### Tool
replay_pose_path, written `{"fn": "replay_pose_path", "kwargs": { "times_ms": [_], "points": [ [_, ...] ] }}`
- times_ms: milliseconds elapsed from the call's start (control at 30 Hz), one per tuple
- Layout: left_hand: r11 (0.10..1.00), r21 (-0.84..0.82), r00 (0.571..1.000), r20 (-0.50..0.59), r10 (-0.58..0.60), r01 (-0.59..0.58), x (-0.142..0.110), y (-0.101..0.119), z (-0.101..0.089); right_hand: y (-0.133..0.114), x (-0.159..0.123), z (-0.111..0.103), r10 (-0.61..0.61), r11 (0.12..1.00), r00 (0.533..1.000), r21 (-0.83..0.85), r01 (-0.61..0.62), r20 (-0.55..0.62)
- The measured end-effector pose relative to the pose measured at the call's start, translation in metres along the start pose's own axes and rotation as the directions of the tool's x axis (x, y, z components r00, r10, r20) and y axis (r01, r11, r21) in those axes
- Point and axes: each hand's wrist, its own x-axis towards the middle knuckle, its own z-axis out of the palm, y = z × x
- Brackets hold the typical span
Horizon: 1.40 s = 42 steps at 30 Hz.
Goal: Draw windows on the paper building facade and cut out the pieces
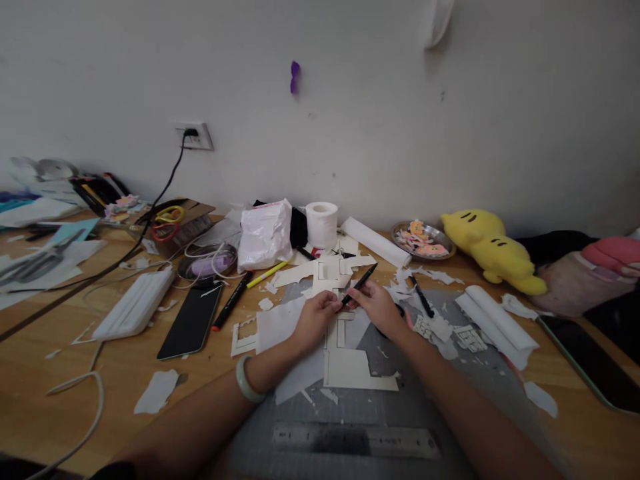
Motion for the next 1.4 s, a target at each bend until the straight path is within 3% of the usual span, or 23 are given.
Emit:
{"fn": "replay_pose_path", "kwargs": {
  "times_ms": [167,367,833,1100,1400],
  "points": [
    [0.981,-0.186,0.999,0.024,-0.048,0.051,0.0000,0.0021,0.0038,-0.0023,0.0015,-0.0037,0.006,1.000,1.000,0.007,-0.006,0.021],
    [0.972,-0.234,0.992,-0.112,-0.057,0.029,0.0043,0.0019,-0.0031,-0.0012,0.0012,-0.0067,-0.008,1.000,1.000,-0.001,0.008,0.019],
    [0.976,0.211,0.997,0.063,0.046,-0.058,-0.0021,0.0076,-0.0047,-0.0032,-0.0025,-0.0083,-0.042,0.984,0.999,-0.172,0.043,0.010],
    [0.914,0.391,0.995,0.035,0.096,-0.102,-0.0035,0.0060,-0.0047,0.0017,-0.0045,-0.0056,-0.072,0.978,0.997,-0.197,0.072,0.005],
    [0.891,0.436,0.991,0.012,0.130,-0.122,-0.0046,0.0067,-0.0026,-0.0010,-0.0018,-0.0053,-0.046,0.989,0.999,-0.138,0.049,0.025]
  ]
}}
